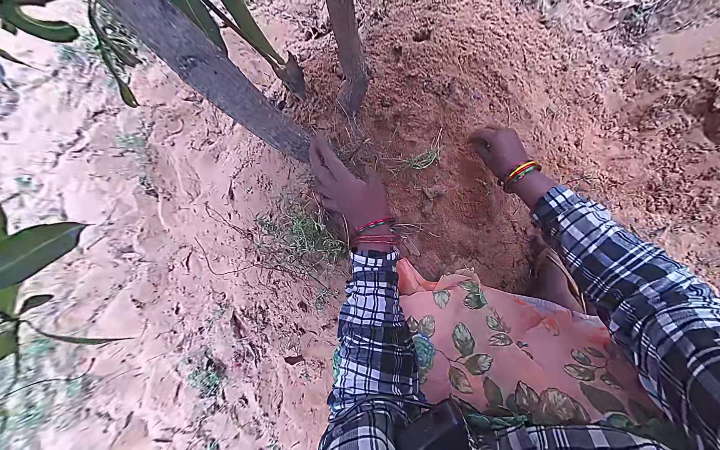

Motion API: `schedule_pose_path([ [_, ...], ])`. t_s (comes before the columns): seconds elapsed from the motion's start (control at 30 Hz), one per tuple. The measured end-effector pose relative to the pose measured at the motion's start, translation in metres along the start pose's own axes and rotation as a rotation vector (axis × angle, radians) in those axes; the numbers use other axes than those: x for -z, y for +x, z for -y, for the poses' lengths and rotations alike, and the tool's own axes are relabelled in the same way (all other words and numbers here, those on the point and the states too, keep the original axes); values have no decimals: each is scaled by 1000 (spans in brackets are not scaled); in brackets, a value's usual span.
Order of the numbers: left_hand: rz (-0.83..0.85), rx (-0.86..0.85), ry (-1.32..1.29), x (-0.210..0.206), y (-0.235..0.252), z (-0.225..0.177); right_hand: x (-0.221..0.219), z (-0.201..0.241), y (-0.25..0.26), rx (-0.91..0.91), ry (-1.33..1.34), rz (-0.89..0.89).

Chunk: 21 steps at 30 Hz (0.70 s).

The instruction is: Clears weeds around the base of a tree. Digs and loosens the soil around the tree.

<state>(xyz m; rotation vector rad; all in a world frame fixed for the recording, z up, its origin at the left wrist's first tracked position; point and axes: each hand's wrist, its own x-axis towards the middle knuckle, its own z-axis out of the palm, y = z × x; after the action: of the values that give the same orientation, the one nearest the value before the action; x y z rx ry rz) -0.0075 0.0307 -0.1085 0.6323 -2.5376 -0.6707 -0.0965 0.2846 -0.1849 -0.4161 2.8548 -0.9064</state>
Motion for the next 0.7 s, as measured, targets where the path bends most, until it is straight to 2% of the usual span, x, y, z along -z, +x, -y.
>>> schedule_pose_path([
  [0.1, 90, -174, 56, -7, -13, -2, -9, 38, 35, 12, -97, 110],
  [0.17, 236, -299, 22, -12, -20, -3, -14, 47, 44, -10, -151, 162],
  [0.2, 328, -305, 53, -14, -21, -3, -13, 48, 42, -32, -168, 179],
  [0.3, 518, -159, 241, -21, -18, -1, -9, 39, 9, -108, -173, 190],
  [0.4, 513, -81, 304, -20, -9, 1, -13, 6, -49, -80, -171, 296],
  [0.5, 533, -96, 335, -21, -10, -1, -13, -28, -74, -213, -225, 471],
  [0.57, 532, -115, 287, -19, -12, -5, -5, -34, -65, -258, -185, 360],
  [0.63, 501, -137, 211, -17, -14, -9, 7, -16, -47, -214, -53, 187],
  [0.7, 463, -189, 160, -14, -18, -9, 1, 8, -29, -108, 46, 89],
])
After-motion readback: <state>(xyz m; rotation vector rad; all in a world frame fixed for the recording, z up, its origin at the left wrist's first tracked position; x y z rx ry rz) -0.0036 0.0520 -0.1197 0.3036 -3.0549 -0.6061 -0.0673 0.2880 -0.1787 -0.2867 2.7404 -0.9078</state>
